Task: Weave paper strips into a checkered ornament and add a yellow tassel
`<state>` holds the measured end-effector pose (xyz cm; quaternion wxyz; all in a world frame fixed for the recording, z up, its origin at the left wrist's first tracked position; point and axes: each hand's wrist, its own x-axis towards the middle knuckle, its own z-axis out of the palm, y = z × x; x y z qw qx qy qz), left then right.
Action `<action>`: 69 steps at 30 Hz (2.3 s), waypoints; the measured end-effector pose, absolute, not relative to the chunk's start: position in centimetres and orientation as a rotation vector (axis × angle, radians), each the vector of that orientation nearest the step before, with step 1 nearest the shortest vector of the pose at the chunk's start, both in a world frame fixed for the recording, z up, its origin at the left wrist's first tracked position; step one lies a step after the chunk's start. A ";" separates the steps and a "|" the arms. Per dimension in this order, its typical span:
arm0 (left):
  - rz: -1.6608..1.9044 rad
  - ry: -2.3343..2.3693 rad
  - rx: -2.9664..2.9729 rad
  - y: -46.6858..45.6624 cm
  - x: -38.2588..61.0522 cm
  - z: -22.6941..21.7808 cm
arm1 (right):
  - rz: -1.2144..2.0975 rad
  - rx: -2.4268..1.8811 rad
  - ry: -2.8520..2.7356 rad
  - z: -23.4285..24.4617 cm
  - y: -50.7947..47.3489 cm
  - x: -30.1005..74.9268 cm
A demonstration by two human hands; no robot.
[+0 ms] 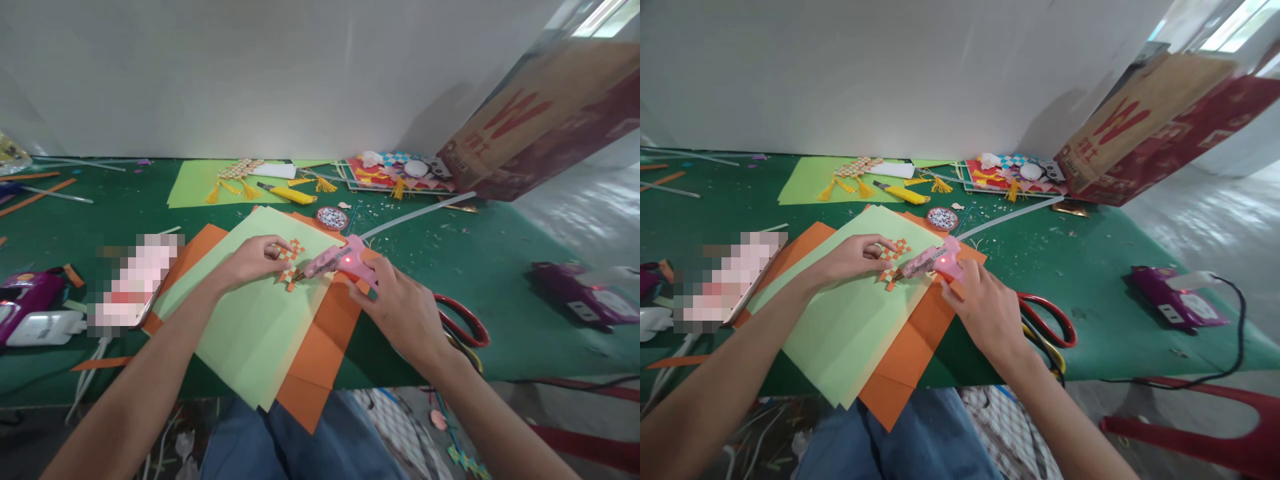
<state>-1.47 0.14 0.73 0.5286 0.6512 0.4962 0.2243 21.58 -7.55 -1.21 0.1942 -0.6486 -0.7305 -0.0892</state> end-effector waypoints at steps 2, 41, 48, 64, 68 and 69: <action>0.539 1.188 1.556 0.1 -1.4 0.8 | -0.278 -1.793 -2.061 -1.3 -7.6 21.6; 0.524 1.212 1.569 0.3 -1.4 0.6 | -0.365 -1.715 -2.092 -1.1 -8.5 22.4; 0.533 1.200 1.586 0.2 -1.5 0.6 | -0.332 -1.703 -2.098 -0.8 -8.7 22.5; 0.629 1.129 1.499 0.7 -1.9 1.1 | -0.231 -1.844 -1.801 -0.5 -8.5 23.6; 0.817 1.104 1.374 1.1 -2.1 0.9 | -0.194 -1.944 -1.630 -0.3 -7.6 25.9; 0.874 1.100 1.312 1.2 -2.1 0.9 | -0.182 -1.984 -1.618 -0.3 -7.3 26.5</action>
